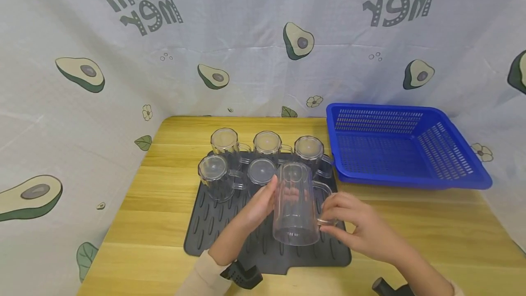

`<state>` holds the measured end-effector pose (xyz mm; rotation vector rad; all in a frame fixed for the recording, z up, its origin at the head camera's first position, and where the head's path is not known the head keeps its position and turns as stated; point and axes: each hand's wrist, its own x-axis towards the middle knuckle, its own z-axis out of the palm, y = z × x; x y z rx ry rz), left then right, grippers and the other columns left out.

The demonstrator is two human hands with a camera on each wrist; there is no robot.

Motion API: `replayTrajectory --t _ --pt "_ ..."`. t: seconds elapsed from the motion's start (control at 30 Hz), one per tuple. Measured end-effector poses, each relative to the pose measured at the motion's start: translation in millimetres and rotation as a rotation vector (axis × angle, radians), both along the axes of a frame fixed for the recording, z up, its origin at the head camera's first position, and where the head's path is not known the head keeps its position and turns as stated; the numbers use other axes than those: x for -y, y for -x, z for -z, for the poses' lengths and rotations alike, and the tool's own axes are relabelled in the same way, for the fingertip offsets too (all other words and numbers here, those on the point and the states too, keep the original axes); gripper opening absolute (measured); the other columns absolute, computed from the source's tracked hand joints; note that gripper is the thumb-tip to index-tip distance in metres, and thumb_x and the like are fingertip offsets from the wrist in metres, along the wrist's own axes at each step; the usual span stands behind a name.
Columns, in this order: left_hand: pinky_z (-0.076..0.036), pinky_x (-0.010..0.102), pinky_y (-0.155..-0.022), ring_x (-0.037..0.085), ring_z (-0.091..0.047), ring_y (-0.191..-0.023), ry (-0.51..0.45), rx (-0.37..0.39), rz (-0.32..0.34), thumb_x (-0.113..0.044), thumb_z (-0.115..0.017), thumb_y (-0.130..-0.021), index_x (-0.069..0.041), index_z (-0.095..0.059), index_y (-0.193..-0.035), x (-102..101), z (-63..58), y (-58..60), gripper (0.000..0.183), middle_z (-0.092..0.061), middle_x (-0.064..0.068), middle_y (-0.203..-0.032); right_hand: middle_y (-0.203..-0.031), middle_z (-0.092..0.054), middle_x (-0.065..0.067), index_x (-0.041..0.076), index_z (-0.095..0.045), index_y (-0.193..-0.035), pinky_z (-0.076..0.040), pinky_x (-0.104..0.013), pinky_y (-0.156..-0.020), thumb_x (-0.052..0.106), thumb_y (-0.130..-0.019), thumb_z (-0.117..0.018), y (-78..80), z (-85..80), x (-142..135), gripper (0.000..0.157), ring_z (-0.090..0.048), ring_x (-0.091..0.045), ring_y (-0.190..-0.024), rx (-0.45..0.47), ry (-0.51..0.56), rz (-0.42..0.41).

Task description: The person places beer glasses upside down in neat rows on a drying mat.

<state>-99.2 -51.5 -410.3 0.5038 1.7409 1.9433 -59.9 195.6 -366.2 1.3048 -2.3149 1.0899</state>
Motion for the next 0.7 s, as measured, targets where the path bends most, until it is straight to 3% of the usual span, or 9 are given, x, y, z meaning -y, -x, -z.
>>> replayTrajectory --t 0.17,0.33,0.4,0.53,0.7 --pt "-0.029 0.045 -0.113 0.037 -0.047 -0.13 -0.059 0.033 -0.009 -0.056 -0.017 -0.103 0.01 -0.027 -0.147 -1 2.2 2.3 0.08 -0.05 0.03 -0.137 -0.098 -0.061 0.009 0.019 -0.068 -0.087 -0.037 -0.019 -0.098 0.036 -0.099 -0.055 0.3 8.5 1 0.025 -0.055 -0.016 -0.099 -0.062 -0.034 -0.01" --pt "-0.02 0.045 -0.116 0.042 -0.025 -0.141 -0.107 0.096 -0.029 -0.046 -0.022 -0.106 0.016 -0.012 -0.148 -1 3.2 1.9 0.076 -0.025 0.034 -0.151 -0.096 -0.061 0.007 0.017 -0.068 -0.085 -0.034 -0.021 -0.102 0.033 -0.1 -0.054 -0.1 14.7 2 0.026 -0.055 -0.018 -0.099 -0.118 -0.03 -0.031" --pt "-0.023 0.045 -0.115 0.043 -0.027 -0.14 -0.121 0.097 -0.029 -0.044 -0.024 -0.106 0.017 -0.013 -0.147 -2 3.3 1.9 0.074 -0.027 0.035 -0.149 -0.095 -0.061 0.006 0.017 -0.068 -0.085 -0.034 -0.022 -0.103 0.033 -0.1 -0.054 -1.0 16.2 3 0.026 -0.055 -0.019 -0.099 -0.132 -0.026 -0.029" --pt "-0.037 0.043 -0.109 0.042 -0.046 -0.128 -0.142 0.082 -0.023 -0.041 -0.034 -0.105 0.017 -0.027 -0.143 -3 3.7 2.4 0.07 -0.046 0.036 -0.136 -0.095 -0.061 0.006 0.016 -0.069 -0.085 -0.033 -0.023 -0.104 0.032 -0.1 -0.054 -3.1 17.8 4 0.026 -0.055 -0.02 -0.098 -0.163 -0.018 -0.03" --pt "-0.046 0.04 -0.099 0.025 -0.059 -0.113 -0.14 0.064 -0.019 -0.043 -0.048 -0.1 0.015 -0.031 -0.141 -3 6.9 2.6 0.073 -0.054 0.03 -0.128 -0.094 -0.061 0.006 0.014 -0.07 -0.085 -0.03 -0.027 -0.11 0.031 -0.101 -0.053 -4.7 18.1 5 0.029 -0.056 -0.019 -0.095 -0.18 -0.025 -0.034"
